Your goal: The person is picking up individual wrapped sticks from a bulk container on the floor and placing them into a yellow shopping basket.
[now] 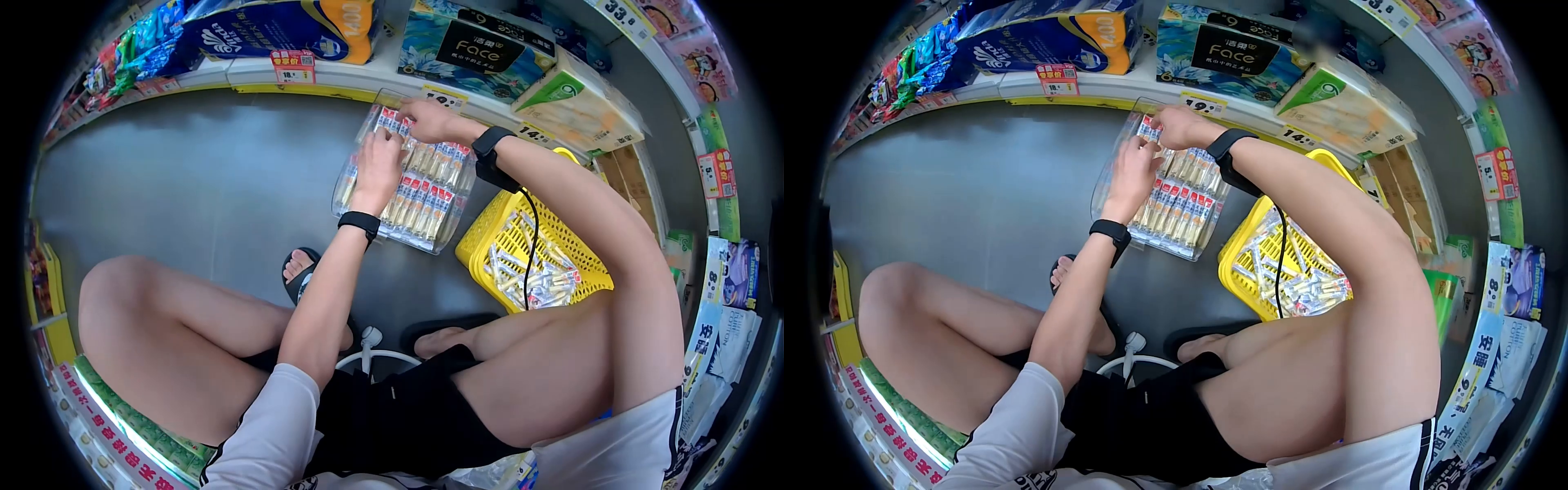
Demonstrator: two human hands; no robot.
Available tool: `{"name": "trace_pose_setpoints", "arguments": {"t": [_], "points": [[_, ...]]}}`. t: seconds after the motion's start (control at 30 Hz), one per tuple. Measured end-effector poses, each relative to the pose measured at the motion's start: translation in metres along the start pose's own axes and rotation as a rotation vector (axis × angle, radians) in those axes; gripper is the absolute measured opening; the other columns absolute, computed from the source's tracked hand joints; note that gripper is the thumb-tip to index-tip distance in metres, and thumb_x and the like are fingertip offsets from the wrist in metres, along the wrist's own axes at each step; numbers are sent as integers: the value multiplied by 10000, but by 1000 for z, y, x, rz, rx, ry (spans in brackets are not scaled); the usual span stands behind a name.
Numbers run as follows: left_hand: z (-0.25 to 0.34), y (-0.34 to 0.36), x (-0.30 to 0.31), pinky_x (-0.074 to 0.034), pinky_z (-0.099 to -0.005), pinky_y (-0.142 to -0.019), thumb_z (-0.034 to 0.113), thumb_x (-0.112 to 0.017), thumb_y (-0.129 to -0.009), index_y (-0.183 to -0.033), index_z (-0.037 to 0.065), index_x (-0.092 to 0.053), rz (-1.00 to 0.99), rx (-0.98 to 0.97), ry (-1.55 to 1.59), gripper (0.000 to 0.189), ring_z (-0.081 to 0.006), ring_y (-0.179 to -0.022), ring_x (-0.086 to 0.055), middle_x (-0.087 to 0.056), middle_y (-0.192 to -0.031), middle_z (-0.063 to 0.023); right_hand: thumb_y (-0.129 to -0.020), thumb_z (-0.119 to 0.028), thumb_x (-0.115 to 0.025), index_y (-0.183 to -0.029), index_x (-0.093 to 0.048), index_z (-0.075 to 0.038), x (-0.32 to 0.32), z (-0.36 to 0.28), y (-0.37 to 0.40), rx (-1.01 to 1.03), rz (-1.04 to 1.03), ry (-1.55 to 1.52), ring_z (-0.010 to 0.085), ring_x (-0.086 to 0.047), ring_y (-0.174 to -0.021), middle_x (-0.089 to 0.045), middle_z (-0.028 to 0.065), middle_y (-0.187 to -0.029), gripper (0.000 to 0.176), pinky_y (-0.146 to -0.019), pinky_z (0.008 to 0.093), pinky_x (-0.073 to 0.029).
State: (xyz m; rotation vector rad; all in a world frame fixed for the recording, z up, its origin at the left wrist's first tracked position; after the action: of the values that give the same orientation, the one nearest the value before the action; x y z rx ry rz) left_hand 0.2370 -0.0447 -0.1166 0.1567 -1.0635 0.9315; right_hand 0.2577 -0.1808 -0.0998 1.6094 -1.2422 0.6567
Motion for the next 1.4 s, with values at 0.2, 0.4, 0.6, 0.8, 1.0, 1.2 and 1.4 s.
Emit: {"name": "trace_pose_setpoints", "arguments": {"t": [0.2,0.4,0.6,0.8,1.0,1.2,1.4], "points": [[59,1,51,-509,-483,-796,154,-669,-924,-981,9,-668,-55,-199,174,156,-388,-905,-631,-651,-950,-171,-797,-89,-608,-1056,-763,-61,42,-7,57,77,299,-146,364,-666,-1044,-715,187,-1087,303,-938,415,-529],[123,16,81,-489,-467,-764,135,-637,-955,-976,-8,-635,-142,-331,367,145,-396,-882,-616,-640,-913,-193,-793,-41,-559,-869,-710,-3,51,2,136,111,380,-234,364,-675,-891,-701,206,-905,174,-792,463,-523],[192,39,87,-506,-452,-745,-33,-540,-891,-1109,37,-588,-379,-422,477,234,-391,-855,-638,-645,-898,-171,-770,-112,-622,-755,-628,3,54,7,211,188,492,-120,354,-618,-861,-672,146,-821,117,-739,443,-505],[244,68,64,-528,-443,-818,-39,-543,-879,-1139,40,-595,-460,-679,391,277,-366,-965,-642,-647,-1020,-168,-753,-143,-652,-725,-589,-32,31,20,261,352,566,91,296,-577,-841,-601,81,-780,131,-691,403,-507],[279,69,36,-538,-440,-835,103,-679,-866,-1017,-10,-660,-641,-725,233,190,-361,-975,-654,-663,-1021,-178,-658,-181,-705,-739,-600,-79,0,57,284,356,587,232,289,-563,-854,-587,76,-819,167,-735,393,-499],[301,69,-20,-553,-457,-747,118,-706,-822,-906,-11,-702,-730,-885,137,155,-380,-853,-685,-697,-852,-175,-686,-217,-777,-947,-696,-39,-68,148,290,-53,167,91,376,-641,-937,-697,135,-933,326,-809,456,-531],[323,77,-72,-562,-464,-685,125,-721,-790,-901,20,-723,-913,-937,-113,153,-348,-819,-714,-720,-861,-148,-825,-177,-693,-1051,-707,-76,-99,184,317,-227,-234,-25,379,-669,-1015,-719,187,-1072,248,-843,447,-538]]}}
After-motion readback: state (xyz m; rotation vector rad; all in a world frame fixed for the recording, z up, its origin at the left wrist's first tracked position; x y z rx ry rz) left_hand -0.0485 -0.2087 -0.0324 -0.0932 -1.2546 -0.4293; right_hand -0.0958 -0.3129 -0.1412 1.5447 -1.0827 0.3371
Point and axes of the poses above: each hand's wrist, its own y-axis away from the middle knuckle, its own x-axis out of the back of the hand, z = x × y, the point moved 6 cm from there along -y, towards the middle knuckle
